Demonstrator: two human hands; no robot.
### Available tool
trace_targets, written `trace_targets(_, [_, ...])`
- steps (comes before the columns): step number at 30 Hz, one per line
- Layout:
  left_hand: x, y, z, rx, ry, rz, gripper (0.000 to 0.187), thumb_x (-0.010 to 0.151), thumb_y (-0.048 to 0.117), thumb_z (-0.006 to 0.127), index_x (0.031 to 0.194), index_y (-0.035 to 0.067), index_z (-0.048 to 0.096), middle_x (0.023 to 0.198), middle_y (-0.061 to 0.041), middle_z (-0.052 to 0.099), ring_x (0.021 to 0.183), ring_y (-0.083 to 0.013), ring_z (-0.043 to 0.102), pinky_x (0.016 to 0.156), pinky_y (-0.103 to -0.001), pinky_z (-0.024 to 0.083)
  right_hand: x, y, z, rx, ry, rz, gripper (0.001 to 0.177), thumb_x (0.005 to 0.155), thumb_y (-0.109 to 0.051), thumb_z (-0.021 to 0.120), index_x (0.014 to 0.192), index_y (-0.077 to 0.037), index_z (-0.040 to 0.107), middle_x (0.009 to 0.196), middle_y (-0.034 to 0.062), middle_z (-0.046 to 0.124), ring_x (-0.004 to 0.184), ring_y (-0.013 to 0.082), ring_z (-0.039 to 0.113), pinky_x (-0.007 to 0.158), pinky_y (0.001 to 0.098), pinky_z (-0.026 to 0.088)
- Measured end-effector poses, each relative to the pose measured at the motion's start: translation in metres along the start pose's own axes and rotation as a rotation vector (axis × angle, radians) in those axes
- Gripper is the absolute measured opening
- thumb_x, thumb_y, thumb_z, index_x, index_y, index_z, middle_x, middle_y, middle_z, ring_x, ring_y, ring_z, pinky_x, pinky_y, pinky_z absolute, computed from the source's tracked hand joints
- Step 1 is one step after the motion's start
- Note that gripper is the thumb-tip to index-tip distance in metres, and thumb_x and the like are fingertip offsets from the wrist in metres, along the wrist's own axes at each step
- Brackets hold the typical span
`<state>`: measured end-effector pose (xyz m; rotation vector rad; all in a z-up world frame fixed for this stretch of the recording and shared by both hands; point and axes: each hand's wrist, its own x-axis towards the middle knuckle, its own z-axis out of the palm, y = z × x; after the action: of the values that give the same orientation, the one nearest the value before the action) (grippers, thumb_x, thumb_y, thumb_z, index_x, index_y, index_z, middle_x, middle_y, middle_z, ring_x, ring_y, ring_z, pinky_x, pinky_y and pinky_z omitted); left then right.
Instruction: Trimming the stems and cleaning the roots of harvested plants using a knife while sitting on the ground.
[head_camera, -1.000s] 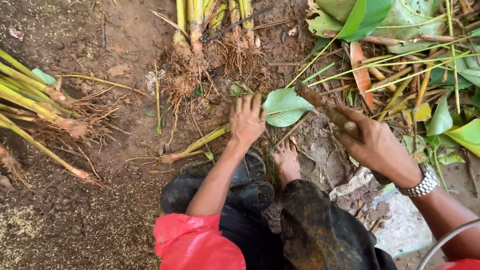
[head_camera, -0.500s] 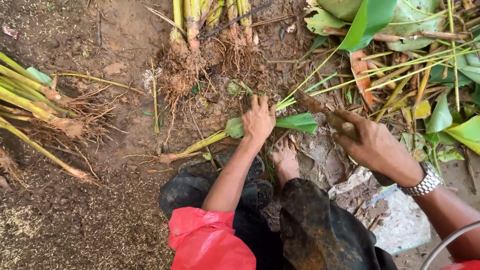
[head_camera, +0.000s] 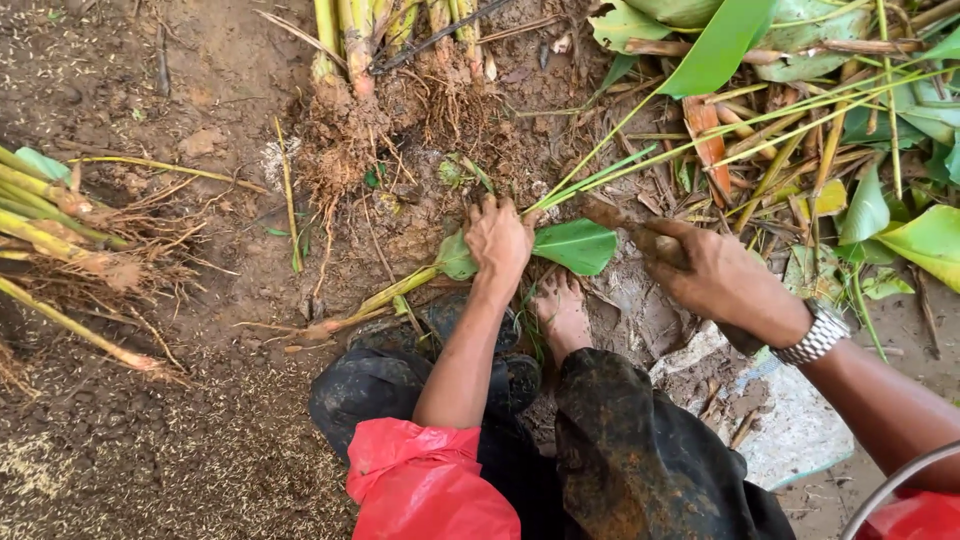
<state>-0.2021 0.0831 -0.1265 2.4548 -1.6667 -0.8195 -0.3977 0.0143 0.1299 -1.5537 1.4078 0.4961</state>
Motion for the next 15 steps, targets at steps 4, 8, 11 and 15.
trace_targets(4, [-0.009,-0.005,-0.03,-0.075,-0.028,-0.075,0.055,0.098,0.059,0.059,0.114,0.008,0.072,0.125,-0.024,0.067,0.117,-0.0406,0.066,0.089,-0.056,0.059,0.005,-0.029,-0.002,-0.035,-0.071,0.119,0.062,0.098,-0.014,0.062,0.157,-0.008,0.044,0.115,0.0368,0.071,0.081,0.0447,0.078,0.075,0.0567,0.062])
trace_targets(8, [-0.005,-0.026,0.019,-0.064,0.27,-0.029,0.047,0.08,0.059,0.074,0.086,0.013,0.069,0.098,-0.01,0.066,0.1,-0.0359,0.067,0.083,-0.052,0.054,0.01,-0.05,-0.003,-0.02,-0.109,0.153,0.061,0.099,-0.013,0.06,0.158,-0.009,0.042,0.117,0.0359,0.071,0.08,0.0423,0.077,0.076,0.055,0.062])
trace_targets(11, [-0.007,-0.022,0.005,-0.043,0.387,-0.004,0.045,0.076,0.059,0.075,0.079,0.015,0.065,0.09,-0.009,0.064,0.093,-0.0339,0.067,0.078,-0.049,0.053,0.018,-0.03,0.003,-0.051,-0.096,0.163,0.061,0.099,-0.015,0.06,0.158,-0.01,0.044,0.114,0.0362,0.071,0.077,0.042,0.077,0.073,0.0546,0.062])
trace_targets(15, [-0.011,-0.019,0.0,-0.052,0.426,-0.007,0.042,0.073,0.055,0.078,0.077,0.016,0.064,0.088,-0.008,0.062,0.091,-0.0339,0.066,0.074,-0.048,0.052,0.015,-0.039,0.0,-0.017,-0.091,0.206,0.061,0.099,-0.016,0.06,0.157,-0.013,0.045,0.114,0.035,0.072,0.081,0.0407,0.077,0.076,0.0555,0.062])
